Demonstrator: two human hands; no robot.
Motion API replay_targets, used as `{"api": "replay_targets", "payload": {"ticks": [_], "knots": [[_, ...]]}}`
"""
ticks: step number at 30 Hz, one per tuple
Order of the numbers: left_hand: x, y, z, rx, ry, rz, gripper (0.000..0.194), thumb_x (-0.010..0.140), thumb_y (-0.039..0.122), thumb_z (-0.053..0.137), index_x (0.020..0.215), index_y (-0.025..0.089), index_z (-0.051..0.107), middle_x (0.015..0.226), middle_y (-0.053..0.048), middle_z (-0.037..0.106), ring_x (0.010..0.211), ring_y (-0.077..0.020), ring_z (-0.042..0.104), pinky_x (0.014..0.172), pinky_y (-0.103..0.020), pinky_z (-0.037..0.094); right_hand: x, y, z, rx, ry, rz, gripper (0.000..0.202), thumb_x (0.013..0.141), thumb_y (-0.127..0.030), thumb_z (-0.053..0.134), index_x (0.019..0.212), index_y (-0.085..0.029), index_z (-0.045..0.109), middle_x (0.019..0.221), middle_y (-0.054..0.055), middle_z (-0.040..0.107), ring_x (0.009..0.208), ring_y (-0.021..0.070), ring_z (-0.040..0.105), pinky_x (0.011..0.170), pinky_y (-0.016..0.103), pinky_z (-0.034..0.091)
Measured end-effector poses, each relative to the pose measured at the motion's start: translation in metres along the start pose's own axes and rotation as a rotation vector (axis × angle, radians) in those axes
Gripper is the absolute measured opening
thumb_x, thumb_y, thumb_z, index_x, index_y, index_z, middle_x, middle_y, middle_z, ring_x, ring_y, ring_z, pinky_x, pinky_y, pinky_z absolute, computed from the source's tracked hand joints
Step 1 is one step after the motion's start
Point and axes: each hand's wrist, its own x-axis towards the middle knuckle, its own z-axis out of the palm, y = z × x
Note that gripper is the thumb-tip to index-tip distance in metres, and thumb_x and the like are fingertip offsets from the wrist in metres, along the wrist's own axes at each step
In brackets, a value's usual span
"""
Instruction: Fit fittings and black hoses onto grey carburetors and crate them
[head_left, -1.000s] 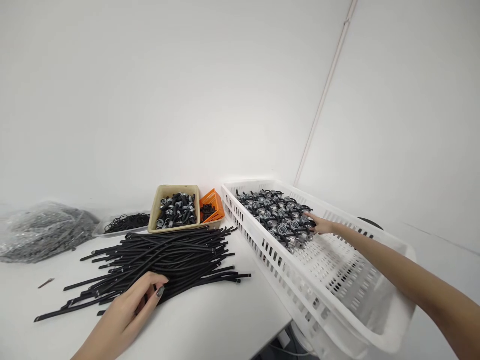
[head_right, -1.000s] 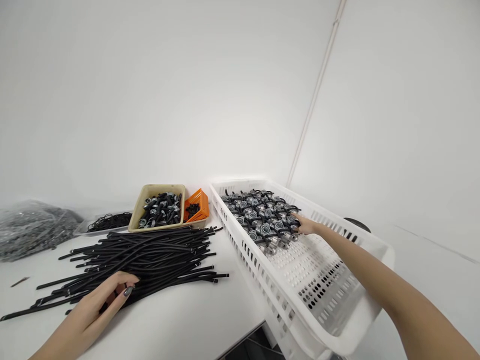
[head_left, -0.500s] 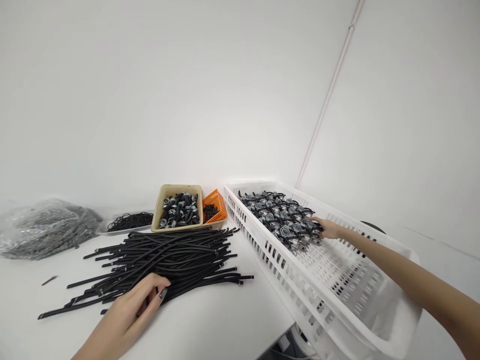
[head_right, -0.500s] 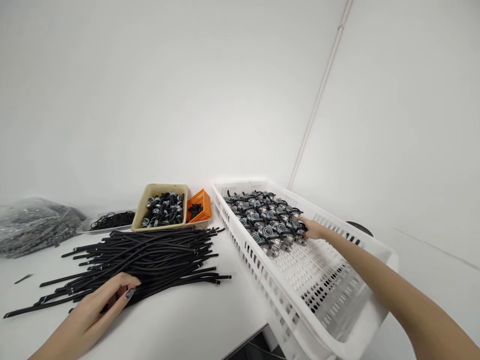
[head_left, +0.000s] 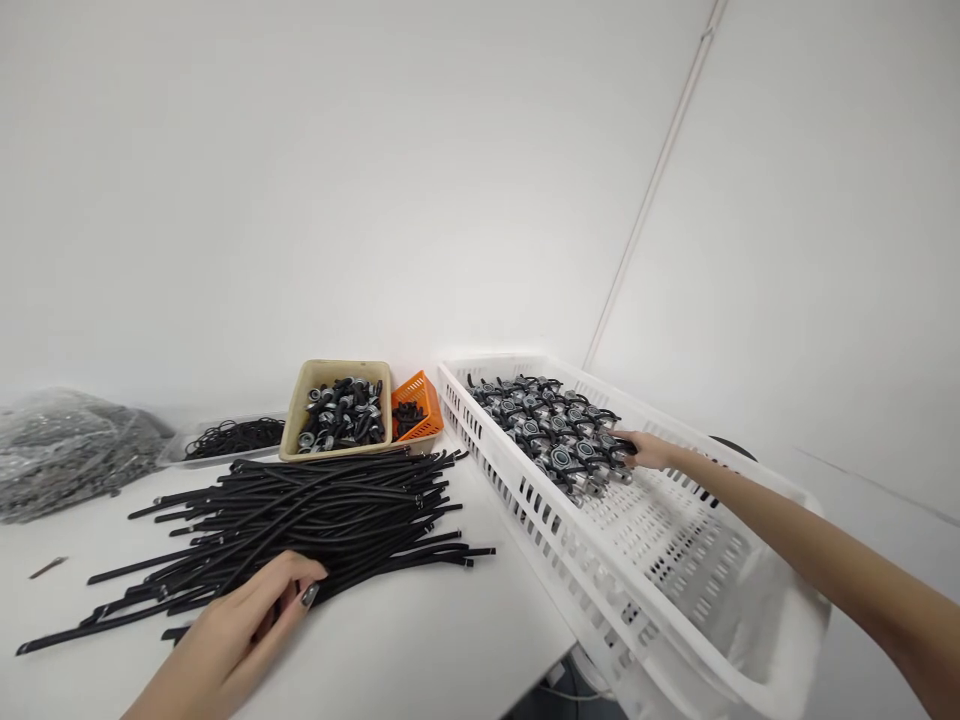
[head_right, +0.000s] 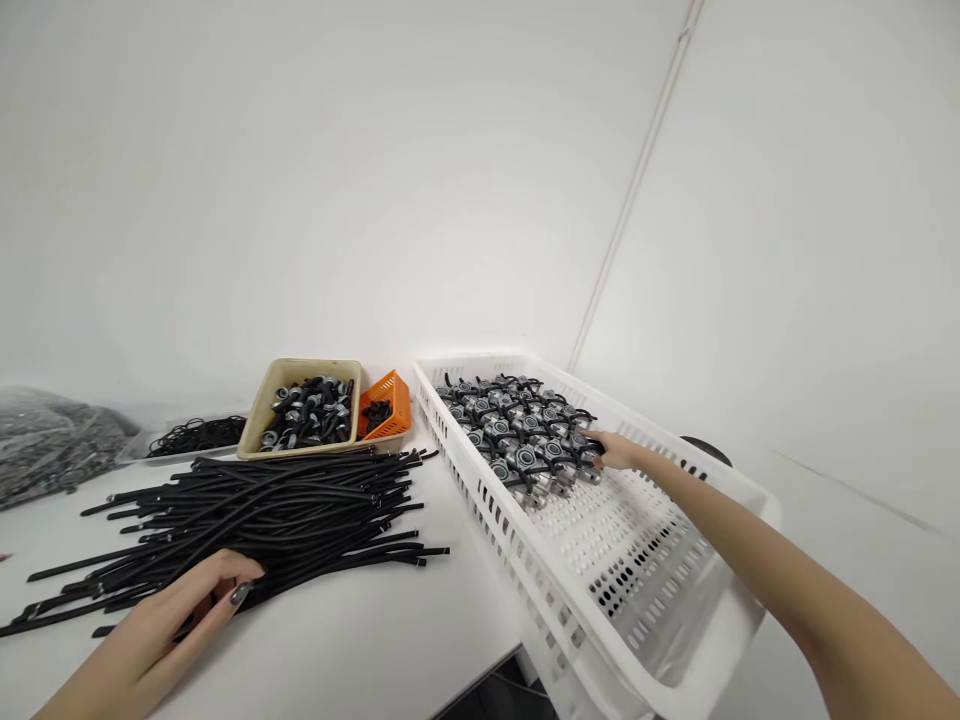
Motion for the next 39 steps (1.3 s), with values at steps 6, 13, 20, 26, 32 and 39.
{"api": "replay_targets", "payload": {"ticks": [6,13,20,26,32,39], "knots": [[0.001,0.001,0.001,-0.047,-0.055,-0.012,0.029,0.097,0.046,0.039,0.102,0.025,0.059,0.084,0.0,0.065,0.065,-0.013,0.059,0.063,-0.018,0.045,0.006,-0.012,0.003,-0.019,-0.005,-0.015,0.079,0.075,-0.026,0.062,0.15,-0.014,0.042,0.153,0.015,0.045,0.141,0.0369,0.041,0.117,0.051,0.034],[0.003,-0.002,0.004,-0.021,-0.065,-0.015,0.03,0.097,0.046,0.039,0.103,0.025,0.06,0.079,0.001,0.064,0.06,-0.0124,0.056,0.059,-0.018,0.044,0.013,-0.015,0.003,-0.019,-0.003,-0.04,0.076,0.075,-0.023,0.062,0.148,-0.011,0.044,0.153,0.016,0.044,0.142,0.0343,0.042,0.119,0.047,0.031],[0.001,-0.013,0.0,0.064,-0.005,0.044,0.032,0.095,0.047,0.041,0.104,0.025,0.062,0.081,0.0,0.067,0.064,-0.0136,0.059,0.06,-0.018,0.047,0.012,-0.015,0.004,0.058,-0.003,0.003,0.08,0.075,-0.028,0.067,0.15,-0.017,0.042,0.157,0.012,0.04,0.145,0.0357,0.036,0.121,0.049,0.026],[-0.001,-0.019,-0.005,0.074,0.001,0.033,0.031,0.096,0.048,0.042,0.104,0.025,0.061,0.076,0.002,0.065,0.059,-0.0116,0.057,0.059,-0.017,0.046,0.001,-0.014,-0.003,0.189,-0.093,0.092,0.084,0.077,-0.033,0.067,0.154,-0.022,0.035,0.161,0.012,0.031,0.138,0.0372,0.045,0.102,0.047,0.052],[0.0,-0.019,-0.002,0.098,0.003,0.04,0.034,0.096,0.05,0.042,0.102,0.025,0.063,0.077,0.0,0.067,0.062,-0.0128,0.06,0.057,-0.017,0.046,0.0,-0.015,-0.007,0.359,-0.092,0.141,0.074,0.083,-0.042,0.064,0.151,-0.024,0.041,0.155,0.012,0.042,0.129,0.0325,0.056,0.088,0.037,0.06],[0.001,-0.02,-0.001,0.099,-0.005,0.048,0.034,0.096,0.05,0.042,0.102,0.025,0.064,0.081,-0.001,0.068,0.065,-0.0135,0.061,0.058,-0.017,0.047,0.018,-0.017,-0.003,0.261,-0.005,0.081,0.068,0.078,-0.037,0.072,0.141,-0.019,0.056,0.14,0.017,0.059,0.109,0.0314,0.067,0.087,0.036,0.058]]}}
